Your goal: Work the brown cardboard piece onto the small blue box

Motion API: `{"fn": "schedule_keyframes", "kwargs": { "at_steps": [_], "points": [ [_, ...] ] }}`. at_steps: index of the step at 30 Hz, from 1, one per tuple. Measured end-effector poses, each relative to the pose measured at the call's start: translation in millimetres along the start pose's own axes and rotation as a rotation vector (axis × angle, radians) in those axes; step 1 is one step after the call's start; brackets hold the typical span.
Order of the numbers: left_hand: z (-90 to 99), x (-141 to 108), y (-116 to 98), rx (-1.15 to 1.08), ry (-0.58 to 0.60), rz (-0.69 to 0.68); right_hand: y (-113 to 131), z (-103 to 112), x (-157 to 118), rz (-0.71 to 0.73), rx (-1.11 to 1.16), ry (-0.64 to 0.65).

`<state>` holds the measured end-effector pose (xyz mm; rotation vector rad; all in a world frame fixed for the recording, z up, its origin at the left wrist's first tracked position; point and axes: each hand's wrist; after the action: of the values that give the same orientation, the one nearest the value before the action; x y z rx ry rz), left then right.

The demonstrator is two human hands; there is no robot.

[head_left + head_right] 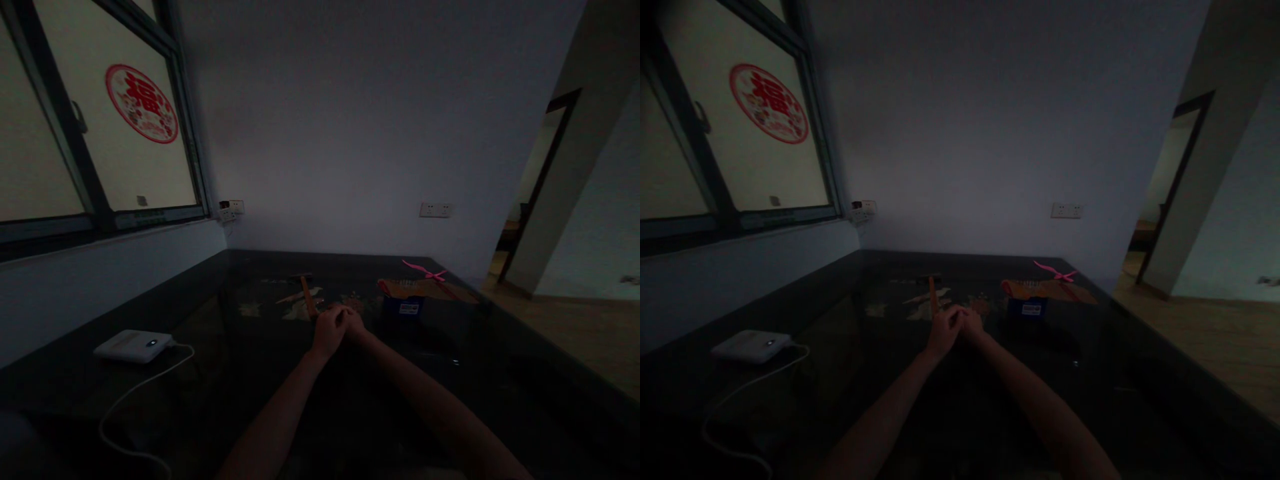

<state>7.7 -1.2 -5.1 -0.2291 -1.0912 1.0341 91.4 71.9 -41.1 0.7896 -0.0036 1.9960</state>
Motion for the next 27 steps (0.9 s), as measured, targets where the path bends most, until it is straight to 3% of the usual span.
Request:
{"fn": "schedule_keyframes", "kwargs": {
  "at_steps": [2,4,7,10,16,27],
  "points": [
    [-1.1,-0.6,0.3,0.006,0.011,0.003,-42.2,22.6,-4.4,-0.033,0.128,0.073],
    [-2.0,-1.4,-0.4,0.022,0.019,0.006,-83.7,45.6,-15.0,-0.131,0.204,0.048],
    [-4.2,-2.7,-1.0,0.031,0.047,0.011,-134.9,76.8,-36.2,-0.281,0.297,-0.055],
    [-7.0,-4.3,0.3,0.031,0.080,0.013,-166.8,98.4,-50.9,-0.386,0.355,-0.218],
    [-10.1,-6.7,3.8,0.053,0.111,0.015,-184.1,108.2,-50.4,-0.472,0.364,-0.463],
    [-10.3,-8.0,2.9,0.092,0.136,0.021,-183.2,87.1,-8.9,-0.589,0.283,-0.539]
  ]
}}
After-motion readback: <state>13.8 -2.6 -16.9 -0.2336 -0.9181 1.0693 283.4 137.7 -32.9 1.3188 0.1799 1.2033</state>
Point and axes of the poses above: each hand's wrist, its own x-axis towards the middle knuckle, its own z-axis out of the back of the hand, y = z × x, and after that the axes turned 4 degrees about y, right-handed
